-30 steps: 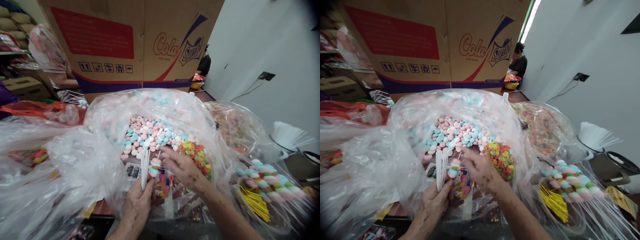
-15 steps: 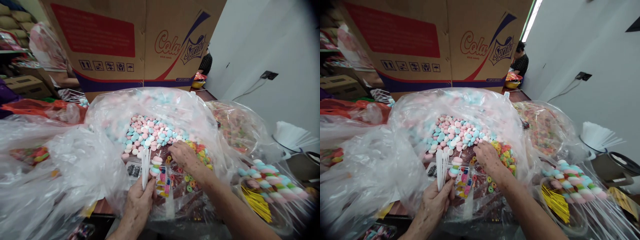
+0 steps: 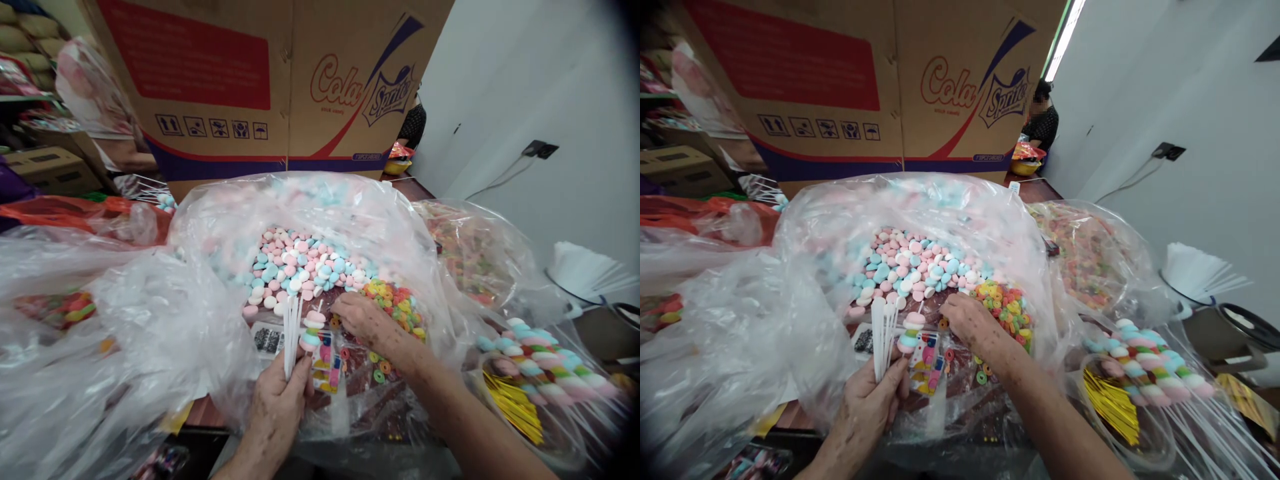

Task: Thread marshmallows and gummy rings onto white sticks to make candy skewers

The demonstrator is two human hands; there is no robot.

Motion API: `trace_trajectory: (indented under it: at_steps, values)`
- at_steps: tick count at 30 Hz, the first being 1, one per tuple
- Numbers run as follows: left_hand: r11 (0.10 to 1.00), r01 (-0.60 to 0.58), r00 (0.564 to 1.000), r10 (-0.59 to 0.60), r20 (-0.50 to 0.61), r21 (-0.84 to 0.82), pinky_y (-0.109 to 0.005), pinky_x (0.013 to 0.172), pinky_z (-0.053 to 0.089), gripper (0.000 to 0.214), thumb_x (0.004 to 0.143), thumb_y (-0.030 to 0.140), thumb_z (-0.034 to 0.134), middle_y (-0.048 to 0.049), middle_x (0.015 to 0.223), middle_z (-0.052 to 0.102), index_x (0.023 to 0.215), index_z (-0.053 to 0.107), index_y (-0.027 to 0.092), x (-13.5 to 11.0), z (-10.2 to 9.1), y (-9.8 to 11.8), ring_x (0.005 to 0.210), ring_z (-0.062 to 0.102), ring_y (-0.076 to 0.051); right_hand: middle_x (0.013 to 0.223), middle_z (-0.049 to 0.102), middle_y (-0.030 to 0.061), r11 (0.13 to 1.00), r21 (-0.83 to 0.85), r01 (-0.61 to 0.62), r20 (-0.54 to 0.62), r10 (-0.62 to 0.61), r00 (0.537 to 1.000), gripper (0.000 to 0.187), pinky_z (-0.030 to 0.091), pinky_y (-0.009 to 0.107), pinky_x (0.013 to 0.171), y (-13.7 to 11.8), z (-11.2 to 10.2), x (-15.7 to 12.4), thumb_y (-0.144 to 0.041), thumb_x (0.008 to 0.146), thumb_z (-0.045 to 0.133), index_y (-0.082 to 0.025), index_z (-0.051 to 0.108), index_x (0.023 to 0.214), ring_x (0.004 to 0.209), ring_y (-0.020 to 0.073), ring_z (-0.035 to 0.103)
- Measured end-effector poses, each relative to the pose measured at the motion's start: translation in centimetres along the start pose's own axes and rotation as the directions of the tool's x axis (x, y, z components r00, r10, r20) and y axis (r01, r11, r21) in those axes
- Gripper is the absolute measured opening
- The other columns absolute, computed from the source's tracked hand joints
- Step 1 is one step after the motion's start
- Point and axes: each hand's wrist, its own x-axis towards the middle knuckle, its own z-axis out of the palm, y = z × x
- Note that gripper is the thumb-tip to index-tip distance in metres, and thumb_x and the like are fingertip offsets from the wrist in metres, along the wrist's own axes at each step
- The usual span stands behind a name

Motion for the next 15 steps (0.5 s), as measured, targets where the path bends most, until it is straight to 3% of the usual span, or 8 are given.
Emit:
trace_trajectory:
  at_steps: [4,11,15]
  values:
    - [1.0,0.022,0.999,-0.021,0.026,-0.019,-0.02,0.031,0.022,0.035,0.087,0.049,0.059,0.0073,0.05,0.054,0.1,0.067,0.018,0.2,-0.05,-0.39,0.032,0.034,-0.008,0.082,0.062,0.0047,1.0,0.025,0.004,-0.052,-0.002,0.999,0.027,0.043,0.028,0.072,0.52,0.92,-0.16,0.004,0.086,0.047,-0.017,0.062,0.078,0.077,0.0171,0.054]
    - [1.0,0.024,0.999,-0.024,0.032,-0.009,-0.019,0.032,0.022,0.032,0.088,0.048,0.059,0.0074,0.051,0.053,0.098,0.066,0.018,0.32,-0.06,-0.49,0.034,0.033,-0.008,0.086,0.063,0.0069,1.0,-0.017,0.012,0.042,-0.011,0.999,0.024,0.045,0.027,0.073,0.24,0.45,0.16,0.002,0.088,0.049,-0.015,0.065,0.083,0.08,0.0172,0.056]
    - [1.0,0.021,0.999,-0.02,0.049,-0.012,-0.02,0.033,0.024,0.032,0.088,0.05,0.059,0.0073,0.05,0.052,0.094,0.066,0.019,0.24,-0.1,-0.53,0.034,0.033,-0.008,0.083,0.063,0.0061,1.0,0.015,-0.023,0.005,0.023,1.0,0.022,0.046,0.028,0.073,0.0,0.48,0.13,0.0,0.087,0.05,-0.016,0.064,0.079,0.078,0.0177,0.056]
